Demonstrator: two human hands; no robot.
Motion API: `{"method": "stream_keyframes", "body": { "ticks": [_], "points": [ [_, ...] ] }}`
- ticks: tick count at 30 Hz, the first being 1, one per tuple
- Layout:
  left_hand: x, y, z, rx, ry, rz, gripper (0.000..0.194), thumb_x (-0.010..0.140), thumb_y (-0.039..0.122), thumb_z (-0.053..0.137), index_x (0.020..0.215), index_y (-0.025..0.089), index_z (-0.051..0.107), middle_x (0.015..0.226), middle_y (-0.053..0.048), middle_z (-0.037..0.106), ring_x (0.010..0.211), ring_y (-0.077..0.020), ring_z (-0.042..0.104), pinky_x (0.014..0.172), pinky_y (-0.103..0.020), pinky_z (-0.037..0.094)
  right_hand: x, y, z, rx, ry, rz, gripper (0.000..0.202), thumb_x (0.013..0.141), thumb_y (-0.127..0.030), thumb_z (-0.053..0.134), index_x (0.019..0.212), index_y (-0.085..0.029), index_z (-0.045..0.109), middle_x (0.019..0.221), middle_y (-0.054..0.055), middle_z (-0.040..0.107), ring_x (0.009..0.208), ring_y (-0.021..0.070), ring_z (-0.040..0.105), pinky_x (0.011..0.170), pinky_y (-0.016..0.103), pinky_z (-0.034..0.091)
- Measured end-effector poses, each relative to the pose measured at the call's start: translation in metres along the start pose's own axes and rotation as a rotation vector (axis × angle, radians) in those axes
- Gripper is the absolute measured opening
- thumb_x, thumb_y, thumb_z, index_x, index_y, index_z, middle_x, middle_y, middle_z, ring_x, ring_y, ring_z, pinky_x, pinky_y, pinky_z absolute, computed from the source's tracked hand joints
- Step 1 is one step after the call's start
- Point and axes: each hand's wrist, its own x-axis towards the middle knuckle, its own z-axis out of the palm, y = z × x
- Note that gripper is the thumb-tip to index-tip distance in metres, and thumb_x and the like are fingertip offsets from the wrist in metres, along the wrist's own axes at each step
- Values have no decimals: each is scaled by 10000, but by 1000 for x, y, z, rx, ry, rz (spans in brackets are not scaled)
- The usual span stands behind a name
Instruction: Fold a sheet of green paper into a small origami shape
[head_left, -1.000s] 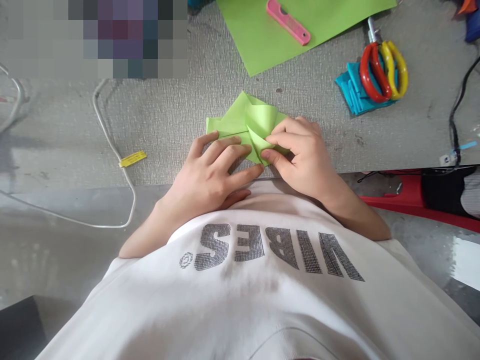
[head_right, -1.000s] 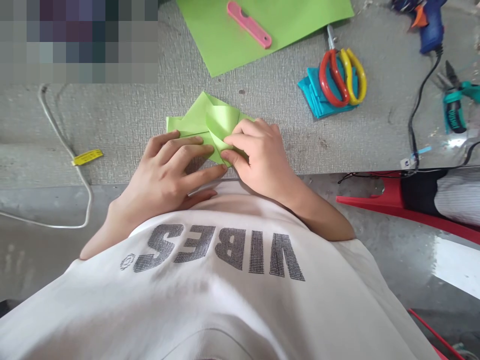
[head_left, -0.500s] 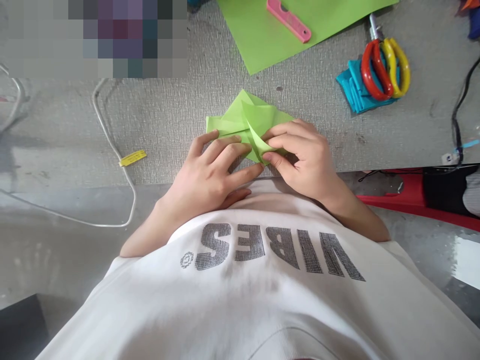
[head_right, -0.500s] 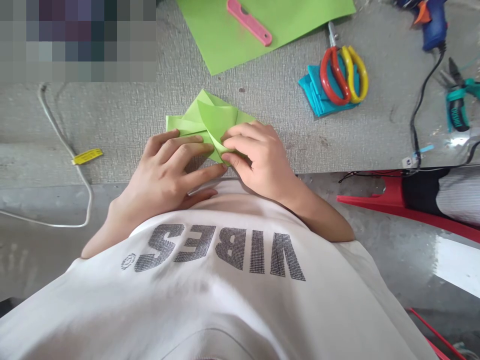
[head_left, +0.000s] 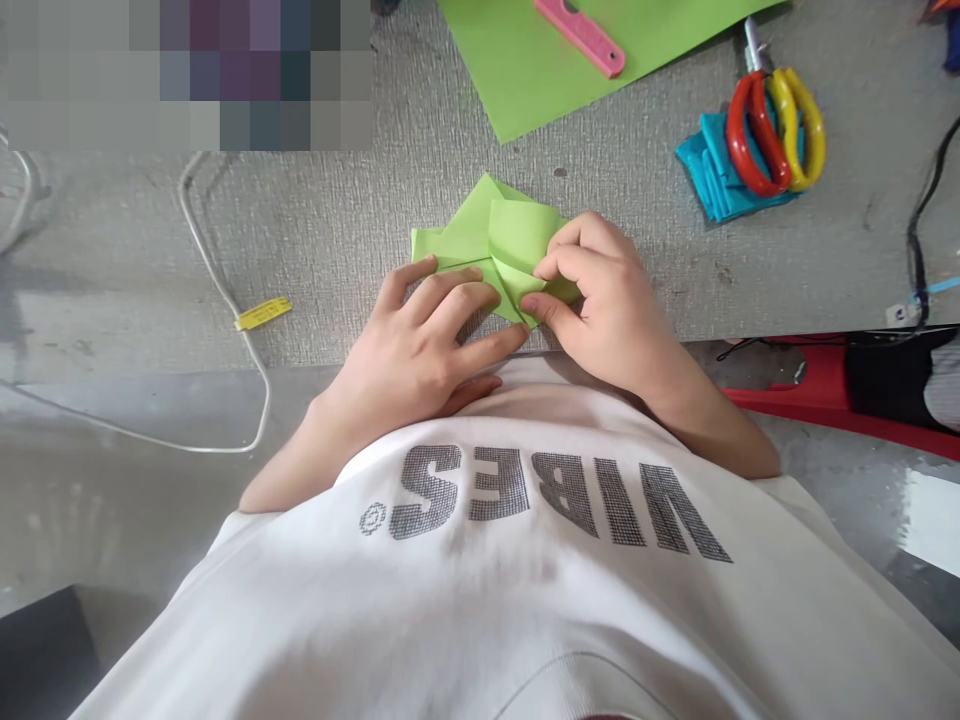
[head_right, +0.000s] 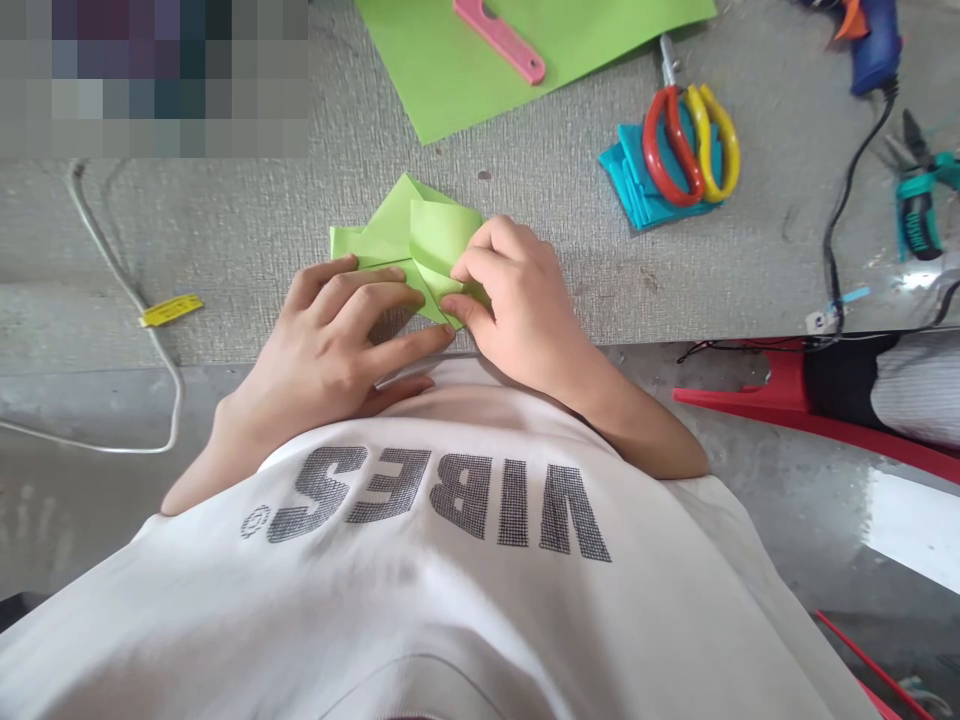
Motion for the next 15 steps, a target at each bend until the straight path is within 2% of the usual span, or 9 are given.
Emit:
{"method": "stream_keyframes", "body": {
  "ticks": [9,15],
  "points": [
    [0,0,1,3,20,11,407,1197,415,734,1601,384,698,1546,-106,716,1519,-378,675,1345,-732,530,2,-1,1,23,2,21,36,1070,-257,780,1051,-285,766,1174,93,724,1169,351,700,1027,579,581],
    [0,-1,1,56,16,31,436,1203,466,724,1629,379,697,1533,-115,704,1490,-397,690,1313,-735,557,3,-5,0,-29,-5,30,83,1037,-213,785,1021,-281,739,1178,84,745,1157,340,714,1006,564,574]
  ]
}}
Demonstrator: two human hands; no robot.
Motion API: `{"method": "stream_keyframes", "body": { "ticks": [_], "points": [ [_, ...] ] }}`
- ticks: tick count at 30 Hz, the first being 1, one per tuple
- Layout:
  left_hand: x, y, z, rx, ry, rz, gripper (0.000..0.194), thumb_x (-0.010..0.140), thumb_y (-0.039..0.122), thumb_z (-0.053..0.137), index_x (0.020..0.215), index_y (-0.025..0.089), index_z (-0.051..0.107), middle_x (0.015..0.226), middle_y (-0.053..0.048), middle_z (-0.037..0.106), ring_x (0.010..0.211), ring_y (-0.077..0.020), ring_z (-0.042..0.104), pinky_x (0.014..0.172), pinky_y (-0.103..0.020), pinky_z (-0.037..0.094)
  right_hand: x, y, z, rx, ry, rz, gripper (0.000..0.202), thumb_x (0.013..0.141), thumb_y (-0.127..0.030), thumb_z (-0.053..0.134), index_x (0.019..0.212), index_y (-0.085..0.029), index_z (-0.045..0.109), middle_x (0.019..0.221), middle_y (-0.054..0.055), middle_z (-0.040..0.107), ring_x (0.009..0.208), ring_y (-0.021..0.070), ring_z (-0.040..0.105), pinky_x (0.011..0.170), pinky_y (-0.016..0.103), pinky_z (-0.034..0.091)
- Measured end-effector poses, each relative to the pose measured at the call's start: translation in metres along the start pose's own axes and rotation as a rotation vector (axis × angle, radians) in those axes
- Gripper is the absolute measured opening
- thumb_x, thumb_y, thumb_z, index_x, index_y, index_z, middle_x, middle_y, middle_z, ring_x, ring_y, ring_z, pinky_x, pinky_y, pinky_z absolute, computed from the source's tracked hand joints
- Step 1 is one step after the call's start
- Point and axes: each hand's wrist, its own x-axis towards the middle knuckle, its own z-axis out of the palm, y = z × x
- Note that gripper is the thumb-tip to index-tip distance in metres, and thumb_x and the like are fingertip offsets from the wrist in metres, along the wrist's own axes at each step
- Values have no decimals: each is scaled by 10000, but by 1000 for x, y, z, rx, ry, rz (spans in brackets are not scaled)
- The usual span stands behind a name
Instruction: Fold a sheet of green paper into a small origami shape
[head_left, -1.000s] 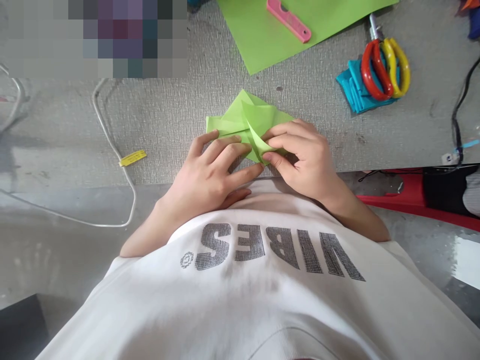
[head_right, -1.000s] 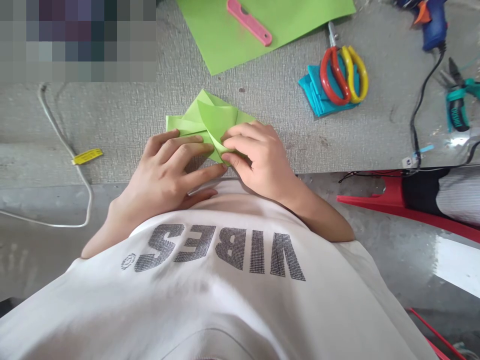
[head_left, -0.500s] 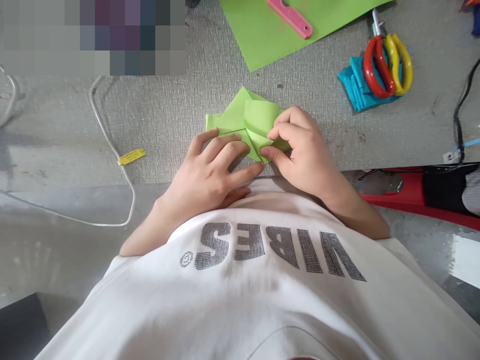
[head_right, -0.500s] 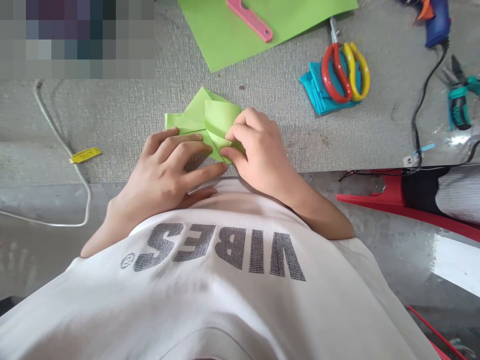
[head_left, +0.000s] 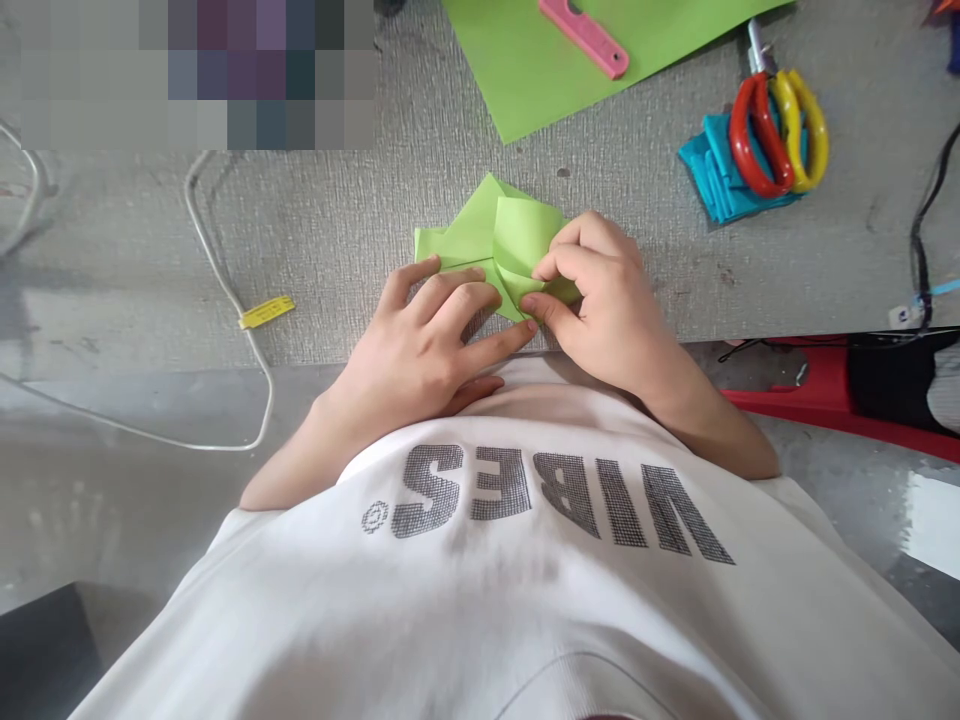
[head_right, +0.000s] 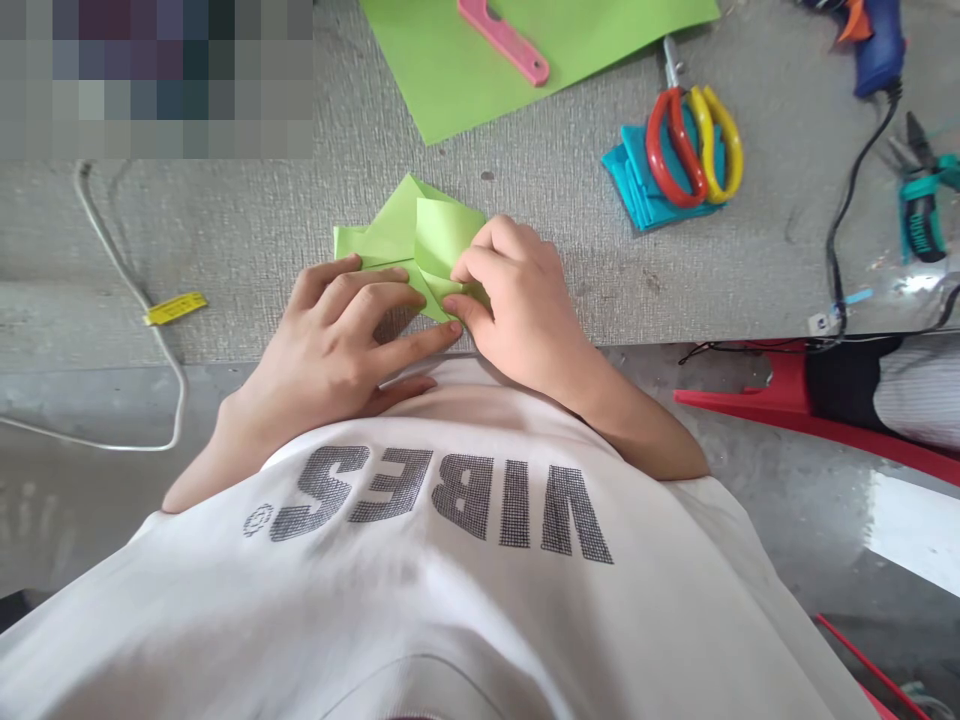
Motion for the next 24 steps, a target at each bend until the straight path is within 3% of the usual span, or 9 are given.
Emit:
{"method": "stream_keyframes", "body": {
  "ticks": [4,9,13,15,18,21,24],
  "points": [
    [0,0,2,-19,14,-13,425,1199,476,723,1613,385,704,1523,-114,696,1496,-402,679,1310,-744,551,1,-1,-1,-49,5,18,136,1016,-218,836,1070,-282,728,1213,79,767,1166,338,724,1017,556,560],
    [0,0,2,-36,7,-22,393,1192,502,730,1565,381,724,1521,-110,685,1510,-403,667,1316,-742,543,7,-10,-6,-159,-24,80,444,900,-300,1014,1199,-272,687,1222,94,789,1136,355,732,993,558,549],
    [1,-1,-1,-47,-30,-22,436,1173,483,758,1597,394,712,1543,-110,681,1518,-414,651,1322,-748,531,18,-27,-12,-293,-114,189,452,994,-354,965,1317,-312,653,1278,96,807,1183,344,743,1036,554,581],
    [1,-1,-2,-22,-28,-12,470,1171,480,765,1626,392,690,1547,-118,680,1489,-409,667,1309,-738,545,26,-33,-15,-328,-129,225,527,1001,-417,982,1383,-283,645,1323,111,813,1203,354,768,1045,565,590],
    [0,-1,-2,-7,-11,-1,499,1173,458,770,1654,373,666,1582,-137,665,1464,-403,683,1310,-728,547,39,-38,-17,-368,-125,253,751,896,-457,1088,1438,-211,629,1437,156,792,1259,416,784,1067,621,585],
    [-1,-1,-1,-7,-14,-1,515,1171,438,774,1668,374,653,1645,-145,636,1451,-394,687,1312,-723,540,50,-42,-17,-408,-119,270,642,970,-440,1019,1444,-281,616,1555,155,751,1344,420,752,1145,633,571],
    [-1,0,-1,7,-17,1,507,1174,436,773,1662,376,651,1646,-149,640,1434,-388,705,1293,-719,554,56,-46,-16,-455,-79,295,575,1009,-532,952,1437,-330,626,1559,151,745,1392,440,719,1184,663,561]
  ]
}}
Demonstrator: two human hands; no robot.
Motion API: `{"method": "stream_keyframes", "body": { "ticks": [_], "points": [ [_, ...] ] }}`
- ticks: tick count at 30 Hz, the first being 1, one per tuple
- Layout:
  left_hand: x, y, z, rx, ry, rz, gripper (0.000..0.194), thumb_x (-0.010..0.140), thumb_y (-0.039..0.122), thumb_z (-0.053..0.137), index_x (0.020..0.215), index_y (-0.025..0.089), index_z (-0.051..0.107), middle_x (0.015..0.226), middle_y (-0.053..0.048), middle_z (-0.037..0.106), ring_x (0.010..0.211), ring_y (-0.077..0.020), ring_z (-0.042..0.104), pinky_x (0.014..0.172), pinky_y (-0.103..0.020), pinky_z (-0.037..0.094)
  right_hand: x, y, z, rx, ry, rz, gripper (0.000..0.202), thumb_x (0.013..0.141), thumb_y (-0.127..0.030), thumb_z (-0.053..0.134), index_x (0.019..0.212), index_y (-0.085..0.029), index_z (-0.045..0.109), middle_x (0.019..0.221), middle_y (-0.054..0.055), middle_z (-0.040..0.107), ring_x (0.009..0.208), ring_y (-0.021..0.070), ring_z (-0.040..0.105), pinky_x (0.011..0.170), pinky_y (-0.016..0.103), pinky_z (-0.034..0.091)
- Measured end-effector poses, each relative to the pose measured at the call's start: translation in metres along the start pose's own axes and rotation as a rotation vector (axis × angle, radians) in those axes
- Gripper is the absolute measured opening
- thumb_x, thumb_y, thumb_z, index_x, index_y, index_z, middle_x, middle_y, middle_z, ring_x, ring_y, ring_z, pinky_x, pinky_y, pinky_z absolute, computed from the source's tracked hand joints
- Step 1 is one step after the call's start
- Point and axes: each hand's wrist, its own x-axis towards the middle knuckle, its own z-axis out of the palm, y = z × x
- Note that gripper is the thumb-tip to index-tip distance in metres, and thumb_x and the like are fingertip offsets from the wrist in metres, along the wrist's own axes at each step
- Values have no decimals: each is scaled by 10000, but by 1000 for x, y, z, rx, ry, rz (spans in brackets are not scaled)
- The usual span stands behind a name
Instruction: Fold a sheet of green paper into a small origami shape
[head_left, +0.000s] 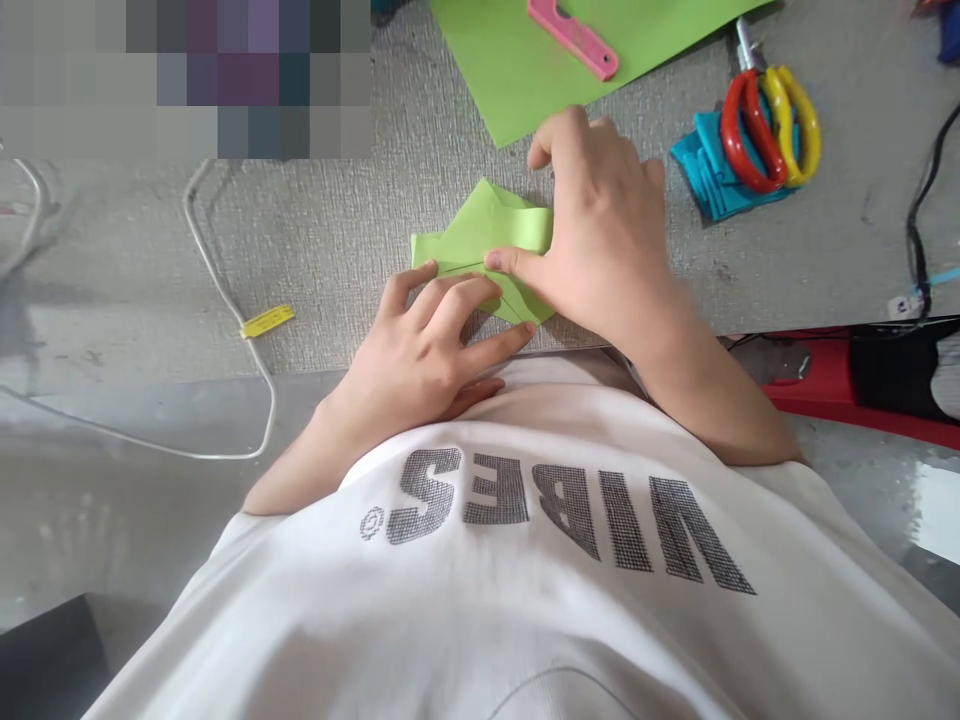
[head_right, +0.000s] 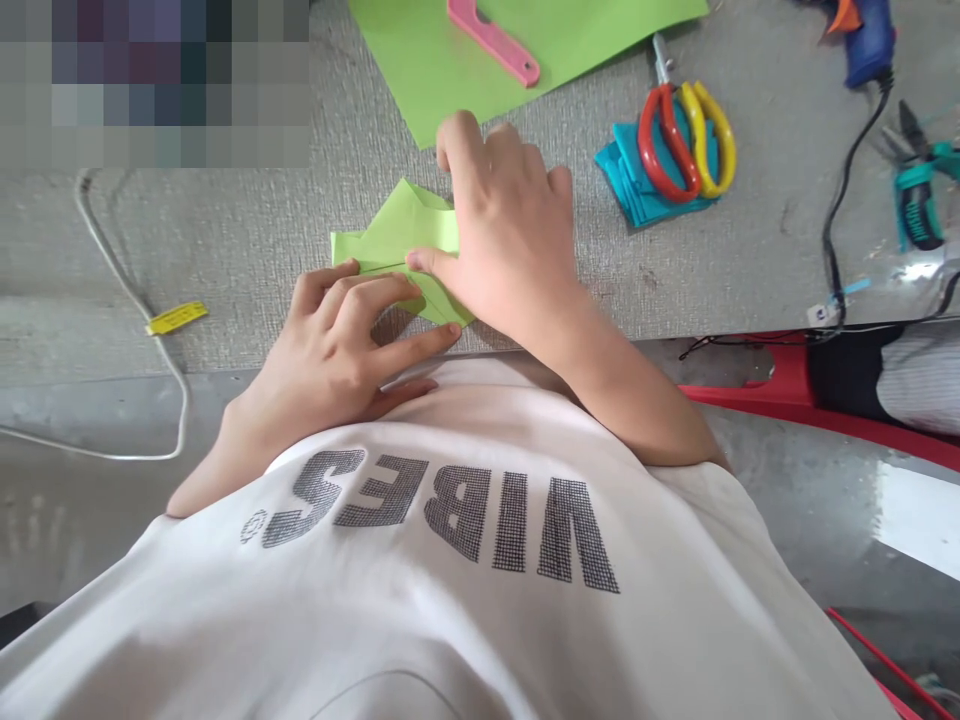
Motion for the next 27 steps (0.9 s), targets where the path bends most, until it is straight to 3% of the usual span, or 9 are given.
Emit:
{"method": "stream_keyframes", "body": {
  "ticks": [4,8,12,17,23,27],
  "points": [
    [0,1,-3,-39,-27,-12,530,1165,423,785,1671,385,634,1709,-151,629,1634,-439,617,1343,-747,506,0,-1,-3,-64,72,64,492,1037,-574,864,1461,-446,650,1615,112,718,1518,477,652,1250,743,514],
    [2,2,-5,11,-48,2,551,1171,453,788,1683,368,601,1728,-142,655,1740,-436,547,1377,-740,500,-13,19,-11,71,174,41,484,1049,-454,904,1411,-259,649,1599,212,680,1491,404,694,1323,662,495],
    [3,2,-4,7,-22,21,480,1189,451,762,1640,338,642,1671,-168,704,1667,-429,628,1336,-746,557,-32,44,-5,153,193,-85,814,776,-386,1144,1371,-288,598,1547,237,672,1514,515,647,1238,739,504],
    [2,2,-1,-112,-50,-54,549,1130,386,825,1653,424,662,1696,-133,687,1646,-444,619,1369,-808,482,-41,60,17,163,127,-138,988,675,-412,1198,1437,-335,575,1561,192,675,1485,523,646,1103,723,579],
    [2,0,1,-109,-20,-23,524,1133,389,810,1637,392,668,1688,-142,679,1628,-435,609,1358,-779,485,-24,63,21,183,178,-161,747,914,-570,1046,1460,-383,571,1559,189,686,1431,505,640,1098,707,587],
    [2,-1,2,-83,12,-3,504,1141,389,795,1628,372,668,1650,-156,685,1594,-430,626,1324,-773,509,-3,61,15,119,150,-68,749,855,-494,1097,1403,-341,610,1537,191,704,1405,523,695,1077,747,604]
  ]
}}
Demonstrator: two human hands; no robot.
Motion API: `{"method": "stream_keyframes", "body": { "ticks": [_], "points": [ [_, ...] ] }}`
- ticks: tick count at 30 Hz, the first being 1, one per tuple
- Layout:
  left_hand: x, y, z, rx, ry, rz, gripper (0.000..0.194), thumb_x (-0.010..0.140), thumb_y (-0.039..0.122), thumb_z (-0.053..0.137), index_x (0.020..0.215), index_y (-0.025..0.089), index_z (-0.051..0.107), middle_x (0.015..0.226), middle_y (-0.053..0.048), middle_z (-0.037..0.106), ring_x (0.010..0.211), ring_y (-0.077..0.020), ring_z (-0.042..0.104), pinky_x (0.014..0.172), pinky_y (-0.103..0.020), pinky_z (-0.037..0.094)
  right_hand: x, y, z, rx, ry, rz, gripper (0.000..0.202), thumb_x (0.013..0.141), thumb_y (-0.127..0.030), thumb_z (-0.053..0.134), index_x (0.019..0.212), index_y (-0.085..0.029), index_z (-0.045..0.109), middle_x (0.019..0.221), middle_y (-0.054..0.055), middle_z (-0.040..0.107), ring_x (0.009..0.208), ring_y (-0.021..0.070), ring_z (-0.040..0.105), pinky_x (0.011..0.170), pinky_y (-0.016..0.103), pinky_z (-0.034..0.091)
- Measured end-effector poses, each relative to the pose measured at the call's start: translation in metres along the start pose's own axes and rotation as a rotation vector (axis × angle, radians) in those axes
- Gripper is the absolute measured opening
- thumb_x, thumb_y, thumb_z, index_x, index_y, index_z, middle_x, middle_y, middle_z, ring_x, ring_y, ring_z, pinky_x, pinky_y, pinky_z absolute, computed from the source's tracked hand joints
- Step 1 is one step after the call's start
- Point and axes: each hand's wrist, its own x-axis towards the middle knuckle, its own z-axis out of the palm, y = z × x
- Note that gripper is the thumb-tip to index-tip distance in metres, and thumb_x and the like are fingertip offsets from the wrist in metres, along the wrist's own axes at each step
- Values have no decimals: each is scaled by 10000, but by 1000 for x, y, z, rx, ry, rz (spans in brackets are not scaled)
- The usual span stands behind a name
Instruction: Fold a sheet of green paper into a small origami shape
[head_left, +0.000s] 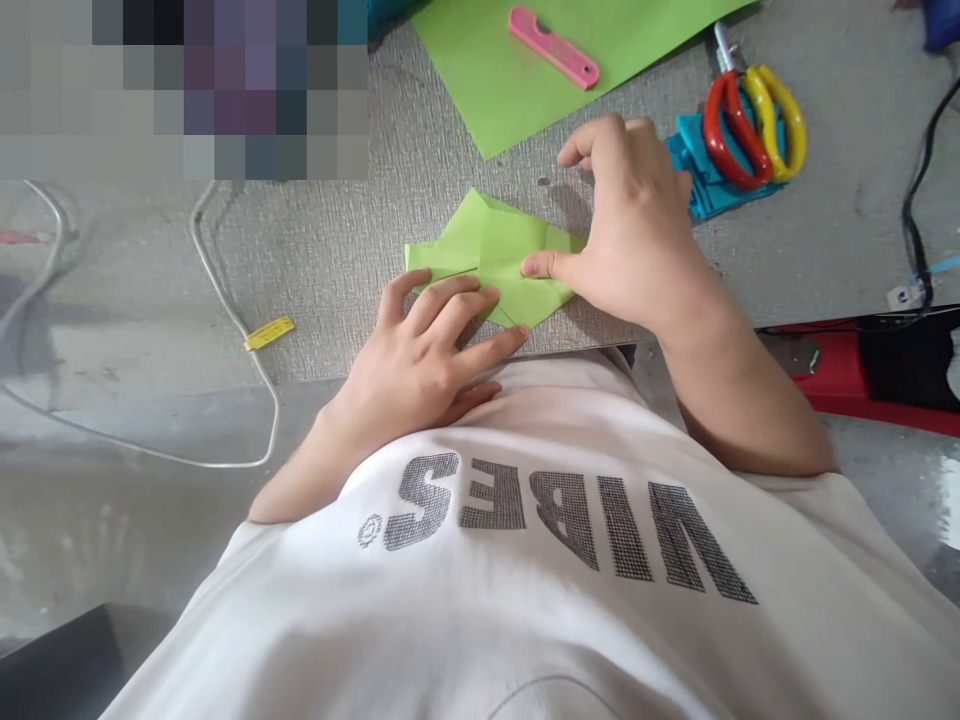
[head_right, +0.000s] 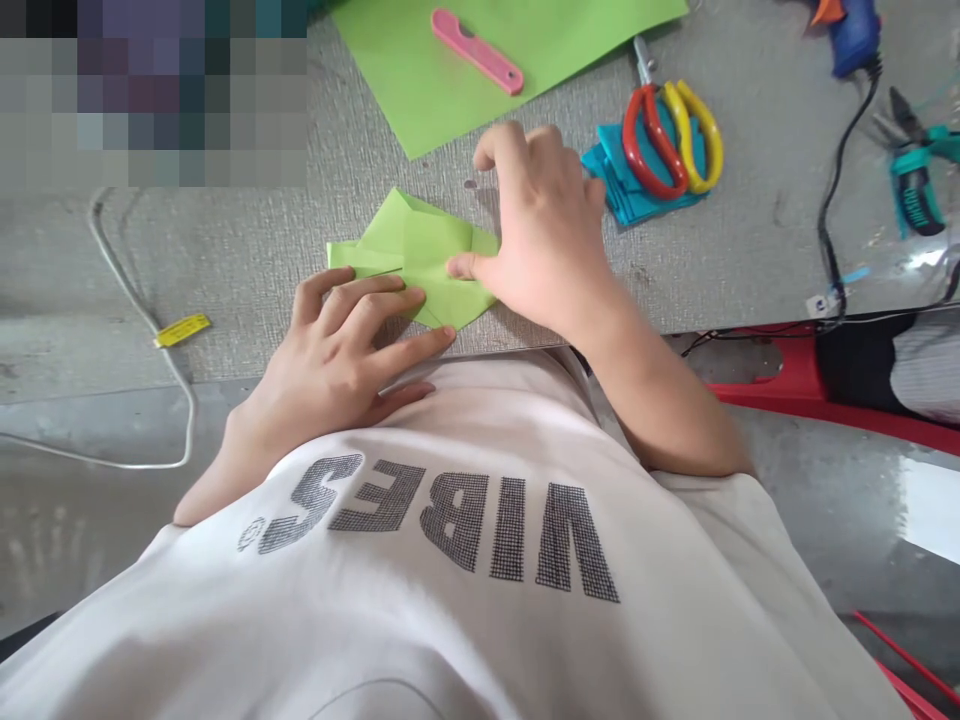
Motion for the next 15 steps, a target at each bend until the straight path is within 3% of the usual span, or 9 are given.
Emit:
{"method": "stream_keyframes", "body": {
  "ticks": [5,9,12,15],
  "points": [
    [0,0,0,55,9,20,488,1159,419,771,1631,357,664,1638,-162,690,1571,-438,641,1298,-753,528,29,6,-4,17,-26,11,640,880,-427,1079,1344,-349,646,1497,132,769,1187,421,784,967,668,642],
    [1,0,-1,66,-6,20,492,1163,399,768,1640,355,656,1629,-173,706,1572,-432,645,1305,-734,525,45,7,-5,-15,-44,87,635,826,-387,1133,1268,-345,679,1467,86,812,1018,329,780,924,588,636],
    [1,1,-2,43,-28,-9,501,1159,380,769,1647,383,654,1652,-164,702,1577,-430,646,1331,-745,500,48,8,-7,-50,-58,97,590,843,-446,1125,1232,-354,691,1412,74,837,1090,355,804,961,594,642],
    [1,3,-1,39,-22,-28,489,1159,408,778,1634,390,666,1712,-169,666,1574,-433,648,1339,-742,504,40,11,-14,5,-36,41,434,950,-429,1024,1242,-347,714,1394,91,829,1130,388,818,1027,650,644]
  ]
}}
